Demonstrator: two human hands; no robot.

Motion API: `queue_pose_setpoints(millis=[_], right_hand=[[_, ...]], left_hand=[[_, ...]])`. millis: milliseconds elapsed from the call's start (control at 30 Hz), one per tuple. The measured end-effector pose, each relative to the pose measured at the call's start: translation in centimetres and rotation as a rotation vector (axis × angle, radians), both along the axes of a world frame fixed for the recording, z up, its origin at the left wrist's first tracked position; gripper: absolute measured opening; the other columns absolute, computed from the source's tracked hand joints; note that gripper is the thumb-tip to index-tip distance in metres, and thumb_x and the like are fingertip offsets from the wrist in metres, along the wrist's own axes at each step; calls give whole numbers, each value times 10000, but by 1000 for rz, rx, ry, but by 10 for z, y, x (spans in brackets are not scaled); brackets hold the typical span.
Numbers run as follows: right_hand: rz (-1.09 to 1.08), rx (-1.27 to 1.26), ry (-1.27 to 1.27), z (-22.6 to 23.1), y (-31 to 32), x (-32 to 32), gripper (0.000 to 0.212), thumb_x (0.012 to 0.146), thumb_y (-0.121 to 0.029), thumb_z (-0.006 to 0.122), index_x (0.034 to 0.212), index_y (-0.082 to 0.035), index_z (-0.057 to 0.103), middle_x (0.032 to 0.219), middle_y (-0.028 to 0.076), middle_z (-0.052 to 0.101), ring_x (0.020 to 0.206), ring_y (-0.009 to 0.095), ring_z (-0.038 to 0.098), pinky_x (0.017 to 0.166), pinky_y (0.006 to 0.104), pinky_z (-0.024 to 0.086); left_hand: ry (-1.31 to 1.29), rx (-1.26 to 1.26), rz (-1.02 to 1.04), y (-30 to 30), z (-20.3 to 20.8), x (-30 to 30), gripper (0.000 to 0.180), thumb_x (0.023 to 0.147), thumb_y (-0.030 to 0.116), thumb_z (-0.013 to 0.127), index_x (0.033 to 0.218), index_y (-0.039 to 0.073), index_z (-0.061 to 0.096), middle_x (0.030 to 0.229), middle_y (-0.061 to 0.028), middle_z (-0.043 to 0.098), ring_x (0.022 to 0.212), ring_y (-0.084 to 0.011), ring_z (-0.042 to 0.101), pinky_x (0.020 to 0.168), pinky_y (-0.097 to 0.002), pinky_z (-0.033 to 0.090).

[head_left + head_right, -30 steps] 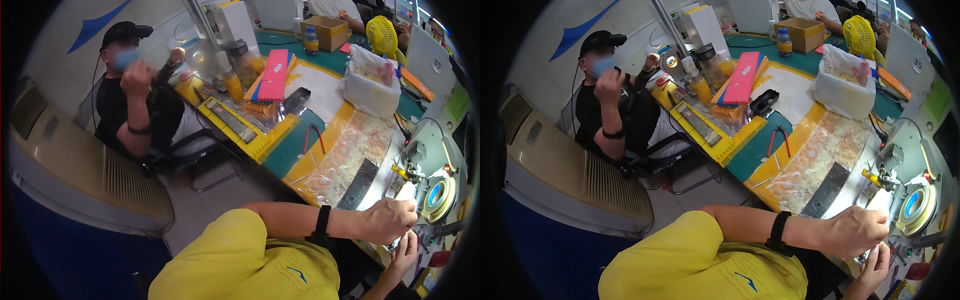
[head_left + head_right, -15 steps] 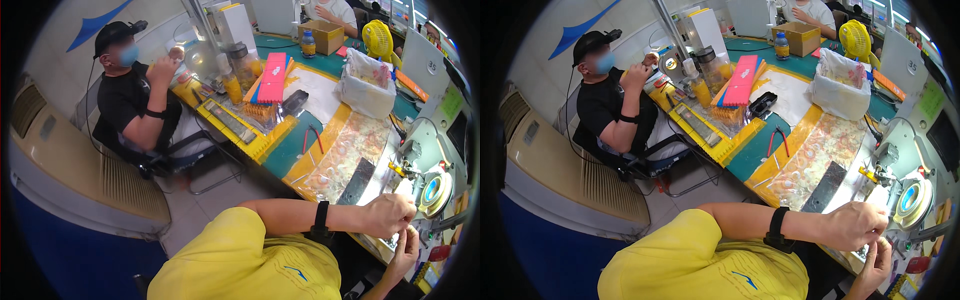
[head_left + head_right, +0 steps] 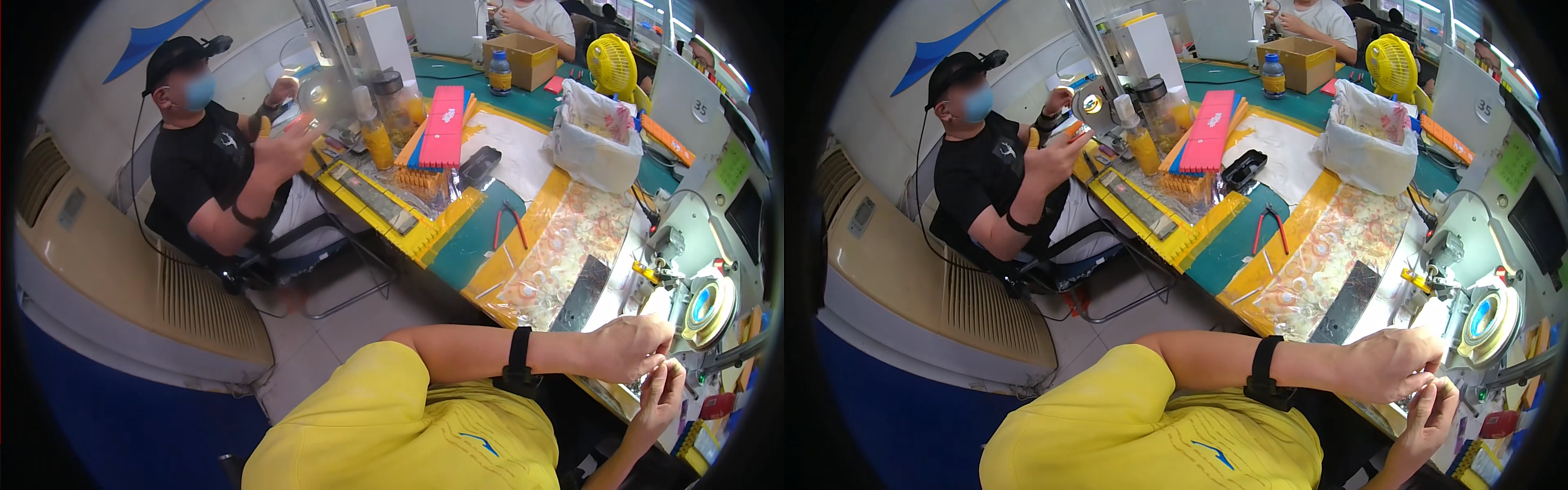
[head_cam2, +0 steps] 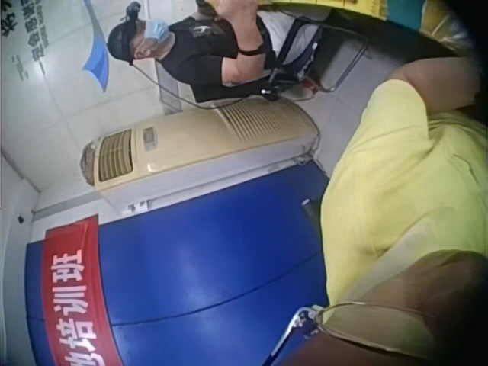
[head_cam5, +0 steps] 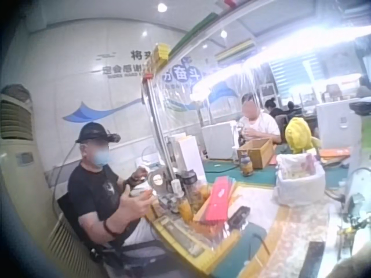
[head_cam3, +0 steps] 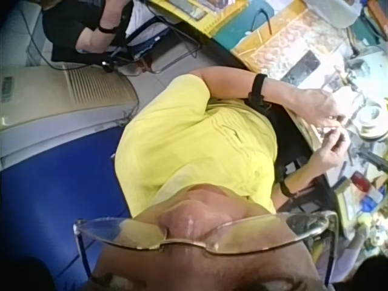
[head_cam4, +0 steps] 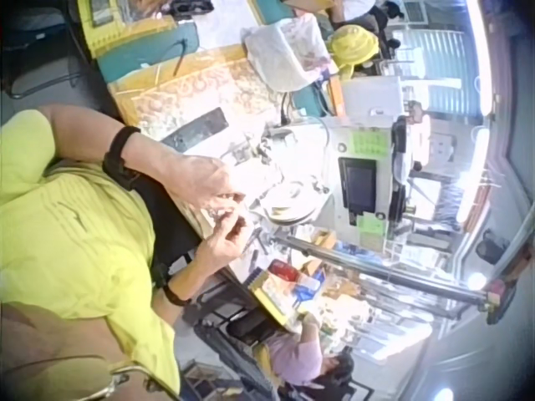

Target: Crimping small metal pins onto wire strips using a workbench machine and hand tools.

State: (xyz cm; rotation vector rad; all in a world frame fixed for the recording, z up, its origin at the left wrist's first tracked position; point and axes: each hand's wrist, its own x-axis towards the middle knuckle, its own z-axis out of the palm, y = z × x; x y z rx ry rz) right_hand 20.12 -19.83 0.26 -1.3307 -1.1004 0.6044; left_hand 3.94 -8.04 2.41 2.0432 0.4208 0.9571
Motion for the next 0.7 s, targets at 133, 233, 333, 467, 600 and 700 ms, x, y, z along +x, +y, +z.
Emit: queue_pose_setpoints(millis=[133,233,333,467,600,700], right_hand=[[39,11,-100,2,0,-9,156,1157,-140,591,1262,-25,604,1072,-2,564,889,42,485,768,183,388],[28,-14,-218,-7,2,2,166,1149,-117,595,1289,-28,598,1068,1,572,872,47,486,754,181,395],[-34,-40,-87,-5,0,4,179,1153,-147,586,1306,-59,610,1038,-20,603,781,10,465,625,168,325],[-114,-9,24,7,1,0,140,1095,-86,658,1235,-76,649,959,-6,662,737,30,506,616,196,354],[-2,-46,194,32,26,-27,100,1077,-82,692,1131,0,711,927,22,718,796,66,633,709,233,496],[67,-150,230,55,32,-35,188,1088,-122,697,1178,41,726,969,47,747,844,77,670,757,237,539]], left_hand=[[-29,7,30,2,-6,0,191,969,123,715,1078,9,607,1023,-218,625,965,-442,653,844,-511,524],[-37,1,25,3,-5,-5,161,984,121,696,1052,8,603,1012,-215,617,955,-443,644,835,-516,517],[-64,13,19,7,4,-6,143,985,114,683,1012,4,595,994,-211,607,940,-448,633,828,-516,514],[-157,89,-105,17,-1,8,130,969,80,680,995,-8,587,982,-230,588,933,-468,618,803,-521,506],[14,106,18,27,26,-29,85,999,53,740,1059,5,703,980,-133,632,794,-233,604,687,-374,505],[-40,55,55,31,36,-31,75,986,-41,735,1000,10,682,928,-65,576,788,-153,577,671,-285,472]])
